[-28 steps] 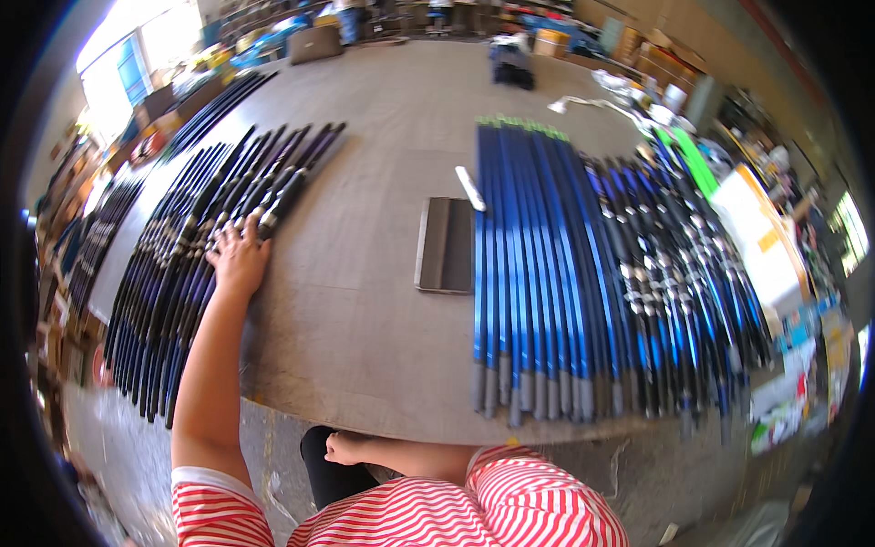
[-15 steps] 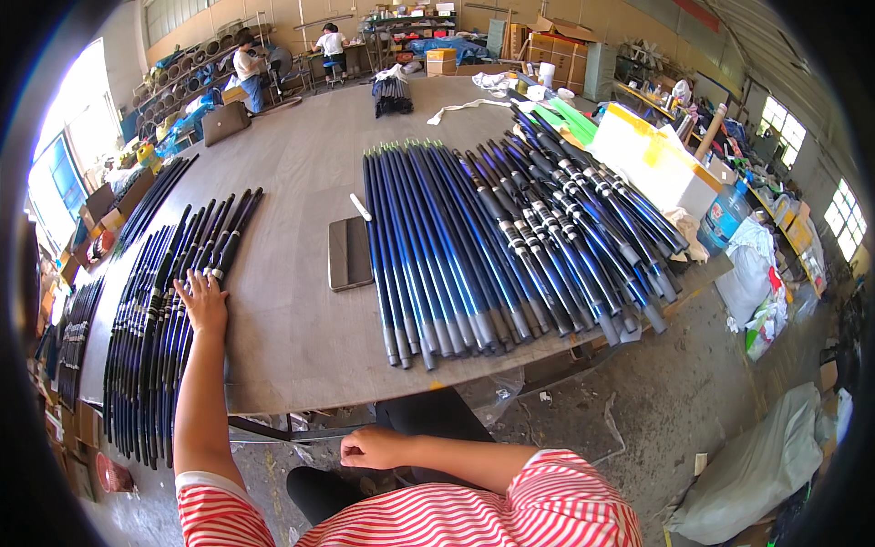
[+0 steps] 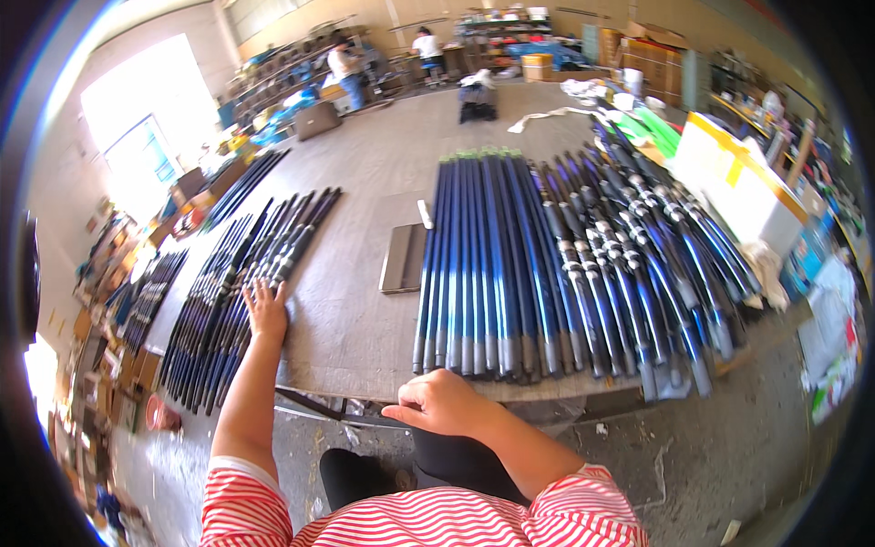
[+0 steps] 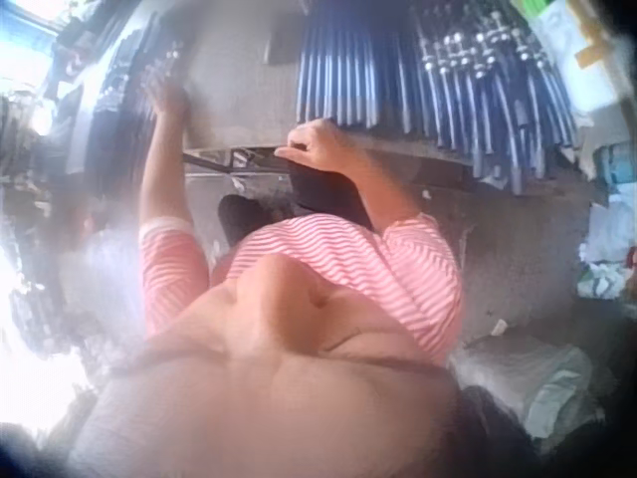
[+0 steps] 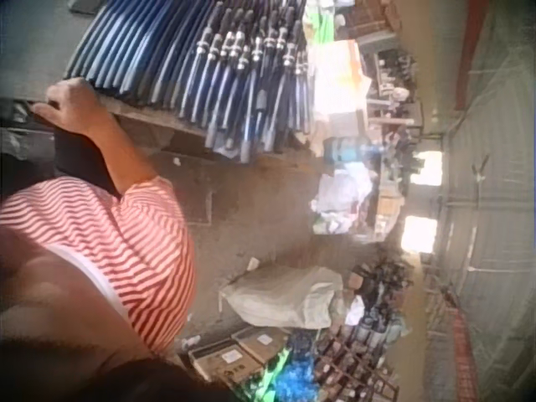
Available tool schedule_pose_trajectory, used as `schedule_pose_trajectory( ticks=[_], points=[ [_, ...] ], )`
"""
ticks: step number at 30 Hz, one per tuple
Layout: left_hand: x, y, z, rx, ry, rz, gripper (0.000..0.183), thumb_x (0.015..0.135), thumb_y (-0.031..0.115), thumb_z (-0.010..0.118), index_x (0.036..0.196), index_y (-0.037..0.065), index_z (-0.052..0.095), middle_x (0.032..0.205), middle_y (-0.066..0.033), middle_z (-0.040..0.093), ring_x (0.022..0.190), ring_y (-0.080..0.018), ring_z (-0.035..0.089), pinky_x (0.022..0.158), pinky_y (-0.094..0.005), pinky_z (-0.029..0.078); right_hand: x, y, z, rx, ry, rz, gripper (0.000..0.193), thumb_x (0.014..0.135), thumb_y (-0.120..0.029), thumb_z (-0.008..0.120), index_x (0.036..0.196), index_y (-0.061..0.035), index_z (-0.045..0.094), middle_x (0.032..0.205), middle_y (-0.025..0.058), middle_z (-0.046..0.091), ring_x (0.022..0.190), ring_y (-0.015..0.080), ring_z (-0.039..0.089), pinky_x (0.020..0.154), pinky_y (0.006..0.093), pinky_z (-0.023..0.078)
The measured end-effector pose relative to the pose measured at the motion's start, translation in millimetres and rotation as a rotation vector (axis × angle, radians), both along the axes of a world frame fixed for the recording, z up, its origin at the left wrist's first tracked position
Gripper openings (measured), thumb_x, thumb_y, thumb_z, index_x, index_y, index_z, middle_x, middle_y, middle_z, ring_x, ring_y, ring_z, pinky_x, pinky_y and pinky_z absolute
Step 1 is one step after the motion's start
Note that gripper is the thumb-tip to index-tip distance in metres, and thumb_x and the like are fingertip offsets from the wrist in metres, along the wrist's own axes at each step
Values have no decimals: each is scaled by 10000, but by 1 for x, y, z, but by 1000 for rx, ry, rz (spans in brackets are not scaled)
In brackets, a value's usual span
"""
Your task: The person uses a marker to mark blue poles on a table, then picks up a black rod handle and attaches it to different blue poles to check the fit.
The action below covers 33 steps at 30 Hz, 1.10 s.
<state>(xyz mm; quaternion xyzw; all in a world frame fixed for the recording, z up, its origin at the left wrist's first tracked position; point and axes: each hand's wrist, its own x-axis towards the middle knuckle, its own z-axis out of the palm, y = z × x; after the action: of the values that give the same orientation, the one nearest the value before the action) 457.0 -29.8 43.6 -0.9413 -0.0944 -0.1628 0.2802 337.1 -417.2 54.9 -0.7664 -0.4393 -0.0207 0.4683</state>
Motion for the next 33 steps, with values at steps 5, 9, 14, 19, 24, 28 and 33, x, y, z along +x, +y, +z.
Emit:
schedule_pose_trajectory(
  ticks=[5,9,14,19,24,28,33],
  points=[
    [2,-3,-3,70,33,49,445,873,152,373,1316,186,407,1358,-180,369,1318,-343,228,1069,-550,69,0,4,-13,47,-225,15,338,800,-298,625,586,-49,543,539,88,508,471,264,519,434,346,413],
    [0,0,-2,65,23,42,452,874,141,375,1323,189,389,1345,-198,370,1302,-344,260,1065,-531,129,1,2,-9,169,-169,38,290,774,-235,664,583,-51,546,525,72,503,451,234,512,413,324,395],
    [2,-3,0,28,4,-43,484,866,128,385,1344,200,352,1352,-190,359,1297,-336,275,1067,-511,140,5,-3,-8,230,-147,92,248,732,-172,711,586,-64,542,506,50,489,413,195,483,385,288,363],
    [1,0,0,8,17,-143,469,840,96,397,1306,143,405,1348,-193,360,1297,-327,281,1071,-492,156,2,-3,-11,209,-110,104,268,746,-201,696,581,-70,530,525,49,480,452,192,492,412,303,378],
    [5,-4,1,133,102,-189,468,836,90,411,1305,104,402,1394,-188,292,1324,-326,221,1082,-471,153,0,-2,-12,278,-111,102,286,739,-174,691,554,-66,502,519,59,455,443,216,474,401,332,354],
    [20,-3,-2,296,116,-291,435,860,134,419,1296,128,422,1407,-168,284,1339,-315,185,1076,-509,145,-2,0,-13,281,-167,38,299,742,-167,675,535,-66,485,516,63,450,444,225,478,405,332,363],
    [43,-28,15,97,0,-283,447,815,75,507,1258,117,458,1372,-148,327,1331,-318,206,1059,-527,168,-11,-11,-3,217,-343,-220,240,708,-135,713,588,-84,512,544,45,489,454,187,495,403,299,367]
  ],
)
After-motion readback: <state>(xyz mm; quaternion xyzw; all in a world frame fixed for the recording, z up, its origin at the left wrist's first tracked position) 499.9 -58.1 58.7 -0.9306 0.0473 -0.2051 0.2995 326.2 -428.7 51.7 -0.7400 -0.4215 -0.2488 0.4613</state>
